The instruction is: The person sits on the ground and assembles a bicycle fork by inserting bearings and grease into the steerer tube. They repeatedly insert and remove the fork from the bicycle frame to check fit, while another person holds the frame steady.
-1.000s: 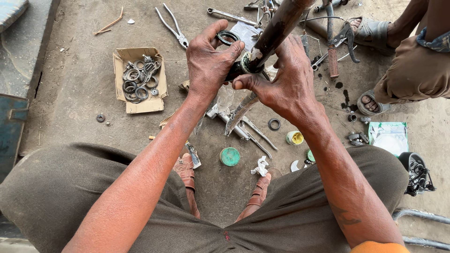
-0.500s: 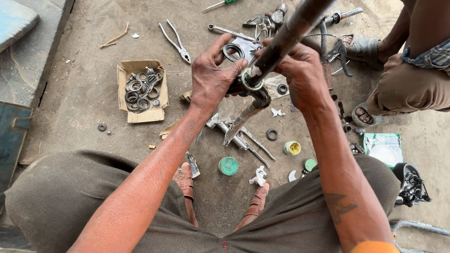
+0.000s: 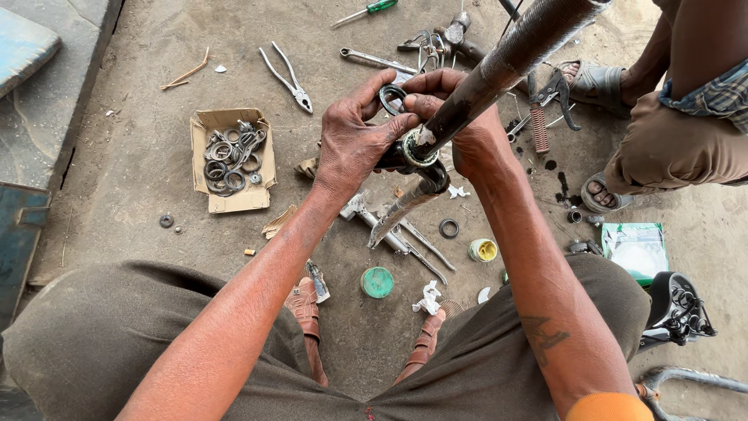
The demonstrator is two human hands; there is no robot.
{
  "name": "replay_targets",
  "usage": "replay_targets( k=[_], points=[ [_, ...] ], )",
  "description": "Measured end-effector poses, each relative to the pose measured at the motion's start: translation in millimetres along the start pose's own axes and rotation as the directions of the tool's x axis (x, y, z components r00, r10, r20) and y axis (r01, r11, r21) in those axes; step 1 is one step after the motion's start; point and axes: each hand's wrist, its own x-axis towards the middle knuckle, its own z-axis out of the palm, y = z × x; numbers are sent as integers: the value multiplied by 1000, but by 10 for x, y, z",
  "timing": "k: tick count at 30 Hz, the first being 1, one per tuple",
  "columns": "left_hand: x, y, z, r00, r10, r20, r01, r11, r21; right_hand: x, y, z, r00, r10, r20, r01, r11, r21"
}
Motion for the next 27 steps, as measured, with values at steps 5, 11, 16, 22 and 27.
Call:
replay_targets(
  k=[5, 11, 16, 22, 27],
  points=[
    [-15, -5, 55, 997, 71, 15, -70, 996, -61, 2, -21, 4, 998, -52, -28, 54, 993, 103],
    [-56, 37, 89, 999, -18, 35, 22, 995, -102, -75, -337, -164, 964, -121, -235, 136, 989, 52],
    [-8, 40, 43, 998, -68, -10, 66, 987, -146, -294, -736, -351, 920, -333, -207, 332, 942, -42],
    [11, 64, -34, 984, -179, 12, 178, 969, -169, -506, -1074, -374, 920, -310, -241, 339, 937, 90],
    [-10, 86, -51, 982, -188, 14, 187, 964, -189, -609, -1190, -333, 925, -307, -224, 359, 899, 250]
  ],
)
